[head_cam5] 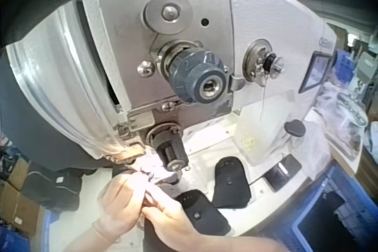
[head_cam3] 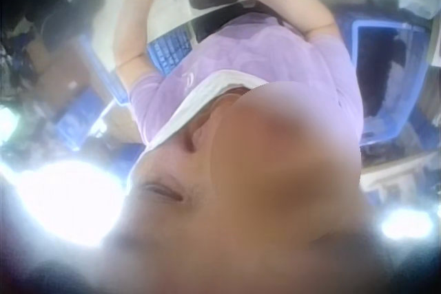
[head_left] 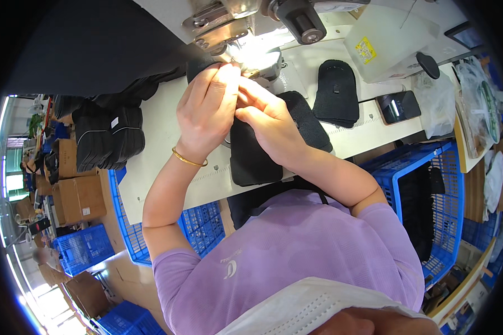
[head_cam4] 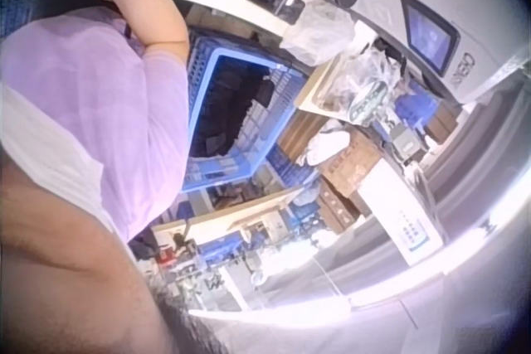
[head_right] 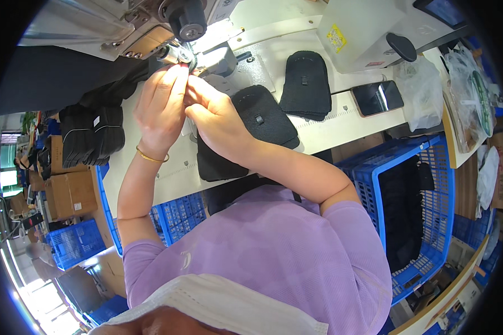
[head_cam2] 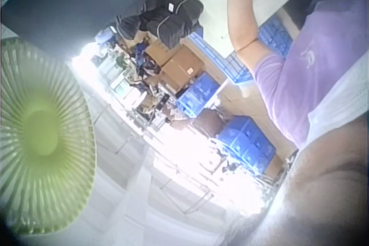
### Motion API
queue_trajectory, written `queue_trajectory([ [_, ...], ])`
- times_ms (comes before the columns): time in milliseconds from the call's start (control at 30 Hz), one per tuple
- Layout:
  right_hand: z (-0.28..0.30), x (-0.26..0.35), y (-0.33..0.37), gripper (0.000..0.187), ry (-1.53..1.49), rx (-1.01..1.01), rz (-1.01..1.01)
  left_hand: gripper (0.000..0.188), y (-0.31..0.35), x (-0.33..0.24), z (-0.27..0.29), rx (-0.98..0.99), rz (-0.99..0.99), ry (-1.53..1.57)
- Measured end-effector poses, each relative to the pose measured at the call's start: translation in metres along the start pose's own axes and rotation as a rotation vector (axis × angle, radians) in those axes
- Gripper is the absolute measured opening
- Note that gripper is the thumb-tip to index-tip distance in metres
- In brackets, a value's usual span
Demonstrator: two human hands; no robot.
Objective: The person sews fabric pieces together by aligning their edges and feeding them through a sewing machine.
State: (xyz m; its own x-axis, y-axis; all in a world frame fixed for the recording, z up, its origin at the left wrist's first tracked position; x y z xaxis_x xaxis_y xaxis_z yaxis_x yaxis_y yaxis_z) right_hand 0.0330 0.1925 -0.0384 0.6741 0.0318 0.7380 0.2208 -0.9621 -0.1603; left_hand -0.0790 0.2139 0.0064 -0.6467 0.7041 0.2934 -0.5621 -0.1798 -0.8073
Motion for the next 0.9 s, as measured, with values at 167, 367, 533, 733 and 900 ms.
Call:
queue_trajectory([
  [167,0.001,0.002,0.001,0.053,0.02,-0.022,0.037,0.024,-0.007,-0.008,-0.003,-0.012,0.012,-0.076],
  [367,0.003,0.005,0.003,0.049,0.064,-0.033,0.04,0.023,-0.008,-0.011,-0.003,0.009,0.048,-0.074],
  [533,0.002,0.006,0.004,0.051,0.083,-0.04,0.007,0.028,-0.009,-0.011,-0.002,0.046,0.06,-0.121],
  [733,0.006,0.003,0.005,0.047,0.089,-0.042,-0.011,0.034,-0.004,0.002,-0.001,0.078,0.134,0.01],
  [900,0.004,0.014,0.01,0.045,0.1,-0.044,-0.039,0.041,0.0,0.024,0.011,0.083,0.272,0.105],
])
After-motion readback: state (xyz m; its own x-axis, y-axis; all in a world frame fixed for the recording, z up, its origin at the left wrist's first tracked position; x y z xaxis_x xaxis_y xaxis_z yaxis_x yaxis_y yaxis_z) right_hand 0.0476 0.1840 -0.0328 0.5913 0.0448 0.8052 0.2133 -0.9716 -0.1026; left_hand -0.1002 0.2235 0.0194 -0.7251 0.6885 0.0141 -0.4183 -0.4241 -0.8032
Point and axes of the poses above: each hand's wrist, its own y-axis away from the middle knuckle, its own z-axis out of the back of the hand, x = y × z, the point moved 3 cm from there along -y, towards the middle knuckle, and after that the axes turned 4 degrees about -x, right-handed, at the moved point
